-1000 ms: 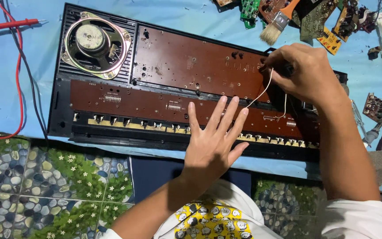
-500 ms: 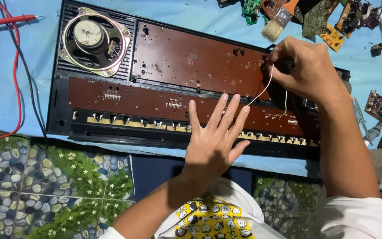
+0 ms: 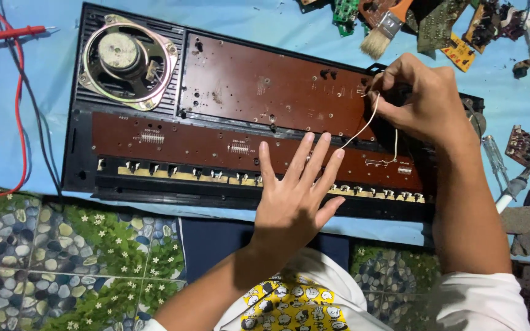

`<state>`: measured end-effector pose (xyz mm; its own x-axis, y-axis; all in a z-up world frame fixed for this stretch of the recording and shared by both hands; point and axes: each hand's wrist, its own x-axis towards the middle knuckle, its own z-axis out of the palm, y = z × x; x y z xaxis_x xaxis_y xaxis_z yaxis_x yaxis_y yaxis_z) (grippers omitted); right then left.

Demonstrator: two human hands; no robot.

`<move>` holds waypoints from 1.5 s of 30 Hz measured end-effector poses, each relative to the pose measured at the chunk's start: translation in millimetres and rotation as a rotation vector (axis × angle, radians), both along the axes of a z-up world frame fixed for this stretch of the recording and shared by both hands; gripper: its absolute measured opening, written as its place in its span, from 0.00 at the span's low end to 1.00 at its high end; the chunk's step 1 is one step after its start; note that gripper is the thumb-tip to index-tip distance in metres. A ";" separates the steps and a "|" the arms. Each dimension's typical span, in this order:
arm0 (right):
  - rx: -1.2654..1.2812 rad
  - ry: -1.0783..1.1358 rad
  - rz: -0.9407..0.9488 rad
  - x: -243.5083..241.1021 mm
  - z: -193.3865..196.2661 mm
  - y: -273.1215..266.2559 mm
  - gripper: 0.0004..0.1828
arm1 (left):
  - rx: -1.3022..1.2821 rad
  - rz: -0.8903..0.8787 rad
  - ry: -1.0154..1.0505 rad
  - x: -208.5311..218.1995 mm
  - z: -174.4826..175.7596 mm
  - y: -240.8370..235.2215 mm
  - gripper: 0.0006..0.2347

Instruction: The person works on the internal circuitry of a disassembled electronic device, likely a stereo receiver, placed on a blue cloth. They use a soldering iron to solder wires to the circuit board and handle various electronic components and tools scattered around the workspace.

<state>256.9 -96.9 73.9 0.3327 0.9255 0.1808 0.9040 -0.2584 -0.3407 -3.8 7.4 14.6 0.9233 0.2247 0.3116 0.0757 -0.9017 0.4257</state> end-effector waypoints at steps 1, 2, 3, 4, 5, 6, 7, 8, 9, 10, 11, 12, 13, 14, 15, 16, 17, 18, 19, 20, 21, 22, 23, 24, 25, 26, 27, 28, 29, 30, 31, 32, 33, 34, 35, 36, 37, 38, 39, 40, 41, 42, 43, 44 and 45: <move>0.001 -0.003 -0.004 -0.9 2.8 0.0 0.14 | 0.001 -0.004 -0.003 1.6 1.1 0.1 0.33; -0.006 0.034 -0.008 -2.9 3.7 1.1 0.14 | 0.026 0.007 0.004 1.1 2.0 0.0 0.34; -0.012 0.072 -0.013 -4.9 4.2 2.3 0.14 | 0.052 0.017 0.012 0.6 2.5 0.2 0.34; -0.014 0.077 -0.014 -5.3 3.6 2.3 0.14 | 0.050 0.016 0.017 0.2 2.7 0.0 0.34; -0.014 0.072 -0.010 -5.6 3.1 2.3 0.15 | 0.056 0.022 0.023 -0.1 2.9 -0.2 0.34; -0.012 0.062 -0.007 -4.8 4.1 2.0 0.15 | 0.062 0.027 0.023 1.2 3.3 0.0 0.34; -0.012 0.061 -0.011 -4.9 3.6 1.1 0.15 | 0.062 0.024 0.023 0.9 3.6 -0.2 0.34; -0.023 0.035 -0.024 -4.6 3.5 0.7 0.14 | 0.053 0.027 0.012 1.1 3.9 0.0 0.34; -0.034 0.009 -0.038 -4.6 3.4 0.3 0.14 | 0.045 0.031 0.001 1.0 4.3 0.2 0.34; -0.033 0.009 -0.038 -3.4 2.4 -0.5 0.14 | 0.045 0.030 0.002 1.6 4.8 0.4 0.34; -0.034 0.003 -0.034 -2.3 1.2 -1.2 0.14 | 0.019 0.029 -0.010 2.0 5.1 0.7 0.34; -0.037 -0.001 -0.031 -2.1 -0.8 -2.3 0.15 | -0.008 0.028 -0.019 1.4 5.2 0.5 0.34; -0.038 0.003 -0.031 -1.9 -2.8 -1.0 0.15 | -0.009 0.028 -0.014 0.4 4.3 0.1 0.34; -0.044 0.021 -0.014 -0.8 -3.7 -0.2 0.15 | 0.012 0.031 -0.019 0.8 3.3 0.0 0.34; -0.049 0.038 0.002 0.3 -4.5 0.6 0.16 | 0.032 0.034 -0.024 1.3 2.4 -0.2 0.35; -0.050 0.038 0.000 -0.5 -2.9 1.0 0.16 | 0.032 0.032 -0.024 1.5 3.4 0.0 0.35; -0.044 0.029 0.002 -1.6 -1.3 1.4 0.16 | 0.028 0.031 -0.027 1.6 4.3 0.3 0.34; -0.039 0.022 0.007 -2.9 -0.4 2.6 0.16 | 0.024 0.032 -0.028 1.1 5.1 0.7 0.33; -0.040 0.025 0.008 -3.5 -0.6 2.2 0.16 | 0.023 0.033 -0.025 0.2 5.9 0.9 0.33; -0.055 0.023 0.003 -3.4 -0.2 2.3 0.16 | 0.008 0.030 -0.040 0.3 6.5 1.5 0.33; -0.069 0.022 -0.001 -3.2 0.4 2.3 0.17 | -0.008 0.027 -0.054 0.4 7.3 2.1 0.33; -0.069 0.021 -0.002 -3.1 0.2 2.6 0.17 | -0.008 0.026 -0.055 0.8 5.6 1.8 0.33; -0.072 0.028 -0.014 -3.0 -0.1 2.7 0.17 | 0.005 0.032 -0.064 1.4 3.8 1.3 0.34; -0.077 0.038 -0.026 -3.7 -0.9 2.2 0.16 | 0.015 0.036 -0.070 1.1 2.0 0.4 0.36; -0.079 0.040 -0.029 -3.2 -1.6 1.8 0.16 | 0.014 0.034 -0.069 1.0 2.5 0.3 0.36; -0.060 0.053 -0.014 -2.6 -2.3 1.6 0.16 | 0.013 0.033 -0.058 1.0 3.0 0.3 0.35; -0.042 0.066 0.000 -1.9 -3.0 1.4 0.16 | 0.012 0.033 -0.047 1.0 3.6 0.3 0.34; -0.043 0.068 -0.002 -2.0 -3.8 1.1 0.16 | 0.010 0.030 -0.046 0.6 3.7 0.1 0.34; -0.053 0.073 0.006 -2.3 -4.5 0.8 0.16 | -0.003 0.028 -0.043 0.1 3.9 0.0 0.34; -0.062 0.077 0.018 -1.5 -5.0 2.1 0.17 | -0.014 0.029 -0.041 0.3 4.1 0.5 0.33; -0.061 0.076 0.019 -2.2 -4.0 2.7 0.17 | -0.014 0.031 -0.042 0.5 4.9 1.0 0.33; -0.073 0.071 0.010 -3.0 -3.0 3.3 0.17 | -0.007 0.026 -0.035 0.7 5.8 1.4 0.33; -0.084 0.066 0.001 -3.8 -1.9 3.7 0.17 | -0.001 0.022 -0.027 0.8 6.7 1.7 0.32; -0.084 0.064 0.000 -3.9 -0.2 3.4 0.17 | -0.001 0.020 -0.029 1.1 5.2 1.2 0.32; -0.092 0.068 -0.014 -4.0 1.4 3.0 0.15 | 0.019 0.022 -0.020 1.3 3.7 0.7 0.33; -0.101 0.075 -0.028 -4.6 2.6 2.8 0.13 | 0.038 0.024 -0.008 0.9 2.3 0.1 0.33; -0.101 0.076 -0.028 -6.9 5.5 3.9 0.13 | 0.038 0.024 -0.007 0.9 3.0 0.4 0.33; -0.076 0.065 -0.009 -9.1 8.0 5.7 0.12 | 0.043 0.023 -0.015 0.7 3.5 0.9 0.34; -0.051 0.053 0.010 -11.6 10.5 7.7 0.12 | 0.047 0.022 -0.023 0.3 3.9 1.7 0.35; -0.051 0.055 0.014 -8.5 7.4 5.0 0.12 | 0.048 0.026 -0.021 0.4 5.8 2.1 0.35; -0.077 -0.024 0.017 -5.5 4.3 2.5 0.11 | 0.016 0.028 -0.034 0.3 7.5 2.5 0.35; -0.104 -0.105 0.019 -2.4 1.2 -0.5 0.10 | -0.017 0.029 -0.048 0.5 9.0 2.6 0.35; -0.105 -0.104 0.023 -3.1 0.9 0.8 0.10 | -0.018 0.033 -0.047 0.4 5.7 1.7 0.35; -0.091 -0.143 0.049 -3.7 1.4 1.1 0.09 | 0.001 0.030 -0.038 1.0 2.5 0.9 0.35; -0.077 -0.181 0.075 -4.0 1.9 1.2 0.08 | 0.020 0.028 -0.029 1.9 -0.6 -0.2 0.35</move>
<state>252.9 -95.7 75.8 0.2310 0.9598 0.1592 0.9663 -0.2072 -0.1529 -1.9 7.3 13.9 0.9073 0.2439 0.3425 0.0892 -0.9077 0.4100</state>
